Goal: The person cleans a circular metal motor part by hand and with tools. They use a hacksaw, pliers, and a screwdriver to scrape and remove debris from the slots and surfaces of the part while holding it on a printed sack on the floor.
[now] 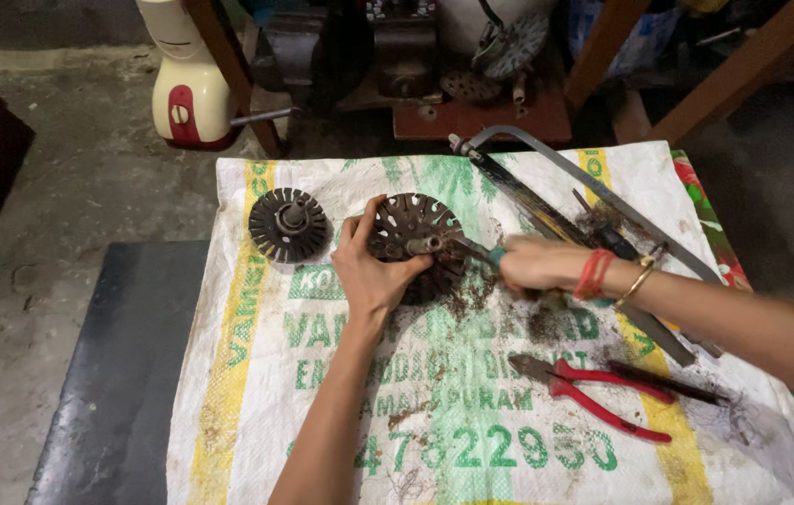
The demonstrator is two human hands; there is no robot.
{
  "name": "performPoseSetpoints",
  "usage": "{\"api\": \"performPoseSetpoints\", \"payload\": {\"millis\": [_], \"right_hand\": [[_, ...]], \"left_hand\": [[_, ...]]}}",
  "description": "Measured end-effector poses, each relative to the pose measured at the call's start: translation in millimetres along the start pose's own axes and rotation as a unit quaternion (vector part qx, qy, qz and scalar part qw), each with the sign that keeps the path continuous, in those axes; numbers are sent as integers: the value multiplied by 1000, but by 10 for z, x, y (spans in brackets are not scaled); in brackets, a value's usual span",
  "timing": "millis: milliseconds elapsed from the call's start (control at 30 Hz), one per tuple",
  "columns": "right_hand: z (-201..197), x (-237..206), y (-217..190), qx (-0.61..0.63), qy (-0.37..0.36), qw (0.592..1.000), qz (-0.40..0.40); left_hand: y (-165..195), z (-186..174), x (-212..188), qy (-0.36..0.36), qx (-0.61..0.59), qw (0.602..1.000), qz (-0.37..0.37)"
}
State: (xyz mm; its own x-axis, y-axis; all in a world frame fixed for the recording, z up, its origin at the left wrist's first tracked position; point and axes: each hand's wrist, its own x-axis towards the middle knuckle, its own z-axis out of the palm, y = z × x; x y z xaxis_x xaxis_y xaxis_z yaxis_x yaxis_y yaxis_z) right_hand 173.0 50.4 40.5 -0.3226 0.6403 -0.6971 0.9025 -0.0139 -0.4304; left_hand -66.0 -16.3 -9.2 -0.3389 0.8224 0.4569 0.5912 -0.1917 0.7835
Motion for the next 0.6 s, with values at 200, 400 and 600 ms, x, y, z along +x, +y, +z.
{"api": "performPoseSetpoints", "payload": {"millis": [200, 400, 600], "right_hand": [[159, -63, 138, 402, -171, 899, 15], [311, -285, 288, 134, 92, 987, 2], [357, -704, 429, -211, 418, 881, -68]], "left_hand": [[1, -28, -5, 6, 8, 1000, 2], [7, -54, 6, -7, 13, 1000, -7], [25, -27, -16, 8, 9, 1000, 13]]}}
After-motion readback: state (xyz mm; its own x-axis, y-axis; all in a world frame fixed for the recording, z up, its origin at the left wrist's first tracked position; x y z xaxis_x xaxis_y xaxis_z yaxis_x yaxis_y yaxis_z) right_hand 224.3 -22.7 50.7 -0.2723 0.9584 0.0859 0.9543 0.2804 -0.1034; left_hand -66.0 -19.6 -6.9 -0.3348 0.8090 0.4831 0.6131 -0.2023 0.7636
